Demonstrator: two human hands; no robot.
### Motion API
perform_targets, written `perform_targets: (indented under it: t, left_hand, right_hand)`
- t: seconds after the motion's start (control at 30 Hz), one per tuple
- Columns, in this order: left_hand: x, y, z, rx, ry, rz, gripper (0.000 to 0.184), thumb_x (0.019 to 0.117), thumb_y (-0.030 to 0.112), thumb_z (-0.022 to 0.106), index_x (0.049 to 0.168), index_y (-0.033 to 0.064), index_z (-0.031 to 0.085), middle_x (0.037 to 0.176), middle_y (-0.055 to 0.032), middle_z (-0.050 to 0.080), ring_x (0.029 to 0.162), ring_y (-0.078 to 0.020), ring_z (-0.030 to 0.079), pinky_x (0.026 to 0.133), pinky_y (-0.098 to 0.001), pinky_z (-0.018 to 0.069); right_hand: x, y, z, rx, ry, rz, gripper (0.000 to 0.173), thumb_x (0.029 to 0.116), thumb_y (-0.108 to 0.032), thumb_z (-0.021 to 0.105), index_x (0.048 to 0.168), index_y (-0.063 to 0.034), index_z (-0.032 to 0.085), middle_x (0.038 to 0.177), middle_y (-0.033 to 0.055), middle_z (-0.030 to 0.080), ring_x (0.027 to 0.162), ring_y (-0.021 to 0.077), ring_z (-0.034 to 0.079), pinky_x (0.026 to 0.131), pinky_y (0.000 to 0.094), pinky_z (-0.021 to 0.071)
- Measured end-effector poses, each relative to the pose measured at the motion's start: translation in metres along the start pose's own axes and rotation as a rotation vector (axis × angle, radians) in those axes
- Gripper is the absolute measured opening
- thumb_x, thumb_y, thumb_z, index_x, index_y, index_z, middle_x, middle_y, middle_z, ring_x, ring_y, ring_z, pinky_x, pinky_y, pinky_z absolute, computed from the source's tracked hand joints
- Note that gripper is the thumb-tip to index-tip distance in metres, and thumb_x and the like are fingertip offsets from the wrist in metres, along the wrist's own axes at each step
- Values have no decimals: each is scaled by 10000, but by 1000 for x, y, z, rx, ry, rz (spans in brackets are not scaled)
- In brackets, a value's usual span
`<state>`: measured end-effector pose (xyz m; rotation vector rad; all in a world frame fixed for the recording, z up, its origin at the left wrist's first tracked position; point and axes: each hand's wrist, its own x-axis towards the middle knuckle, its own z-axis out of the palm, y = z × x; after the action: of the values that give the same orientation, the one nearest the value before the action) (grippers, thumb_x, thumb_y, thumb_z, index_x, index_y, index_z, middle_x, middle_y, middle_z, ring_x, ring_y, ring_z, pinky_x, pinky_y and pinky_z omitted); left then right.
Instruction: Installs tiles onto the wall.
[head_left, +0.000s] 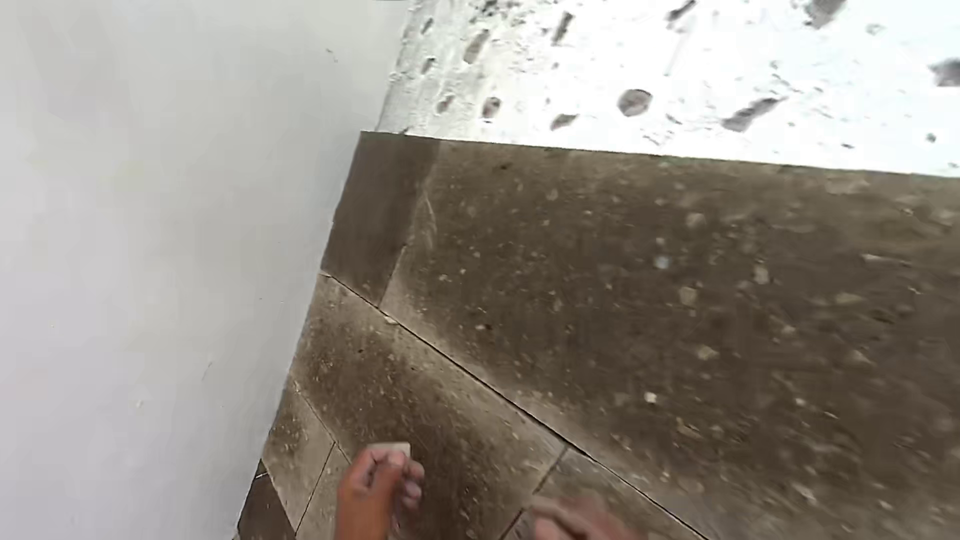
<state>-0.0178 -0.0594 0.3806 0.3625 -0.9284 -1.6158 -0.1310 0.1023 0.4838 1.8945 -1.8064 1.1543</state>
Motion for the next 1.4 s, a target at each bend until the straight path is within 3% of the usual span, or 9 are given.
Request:
perform_targets:
  t: [0.2, 0.4, 0.57, 0.8, 0.9, 1.0, 1.17, 1.33, 1.4]
  left_hand:
    - [161, 44, -38, 228, 151, 108, 193, 1064, 164, 576, 1106, 4, 674, 841, -81, 730, 682, -151, 707, 661, -298, 605]
    - [231, 56, -38, 526, 132, 152, 204, 1056, 234, 601, 1108, 74, 716, 907, -60, 741, 773, -174, 709, 754, -391, 594]
    - [247, 51, -47, 664, 124, 471, 169, 1026, 233, 635, 1059, 114, 749, 868, -41, 723, 761, -173, 690, 738, -419, 587]
    - [264, 33, -46, 623, 122, 642, 210, 1000, 198, 605, 1066, 94, 776, 985, -30, 755, 884, -125, 717, 821, -347, 597]
    - [267, 27, -46, 579, 132, 662, 209, 991, 217, 617, 1061, 106, 780, 1000, -18, 756, 901, -98, 714, 830, -306, 594]
    - [270, 24, -47, 519, 129, 651, 205, 988, 218, 631, 1062, 99, 780, 1025, -20, 757, 913, -78, 713, 833, -269, 592]
    - [267, 24, -49, 455, 109, 605, 166, 994, 193, 657, 1060, 99, 777, 1027, -8, 748, 892, -76, 707, 821, -271, 598]
    - [271, 17, -51, 491, 143, 782, 148, 975, 165, 678, 1067, 118, 784, 1009, 12, 734, 895, -50, 697, 792, -239, 596]
    - [276, 17, -54, 526, 126, 894, 150, 962, 131, 687, 1072, 99, 784, 1020, -9, 729, 926, -61, 698, 820, -233, 595]
  right_hand:
    - [189, -37, 18, -438, 194, -506, 395, 1045, -351, 505, 1186, -57, 729, 1256, 121, 692, 1160, 256, 664, 966, 459, 553]
    - [326, -25, 71, -794, -49, -600, 374, 1032, -290, 562, 1299, -58, 685, 1467, 202, 559, 1405, 424, 473, 1126, 646, 363]
    - [379, -25, 99, -1155, -82, -650, 460, 1031, -387, 550, 1401, -125, 629, 1570, 197, 453, 1491, 425, 353, 1162, 703, 272]
    - [403, -33, 105, -1403, -184, -394, 618, 1053, -541, 445, 1574, -209, 437, 1696, 152, 236, 1563, 410, 177, 1209, 686, 152]
    - [414, -31, 96, -1349, -84, -448, 565, 1057, -447, 492, 1537, -147, 487, 1658, 178, 315, 1537, 412, 258, 1192, 677, 212]
    - [439, -43, 75, -1201, 131, -451, 414, 1033, -294, 570, 1315, 2, 639, 1416, 264, 566, 1341, 469, 505, 1072, 671, 381]
    - [484, -80, 47, -1123, -63, -16, 530, 1048, -466, 525, 957, 21, 711, 1052, 321, 672, 1082, 533, 621, 867, 754, 426]
    - [506, -90, 36, -950, -179, 91, 447, 1048, -367, 600, 956, 59, 703, 941, 293, 671, 900, 438, 650, 808, 678, 473]
    - [505, -89, 37, -872, -128, 122, 410, 1030, -350, 633, 1010, 54, 706, 984, 286, 675, 930, 421, 649, 837, 666, 477]
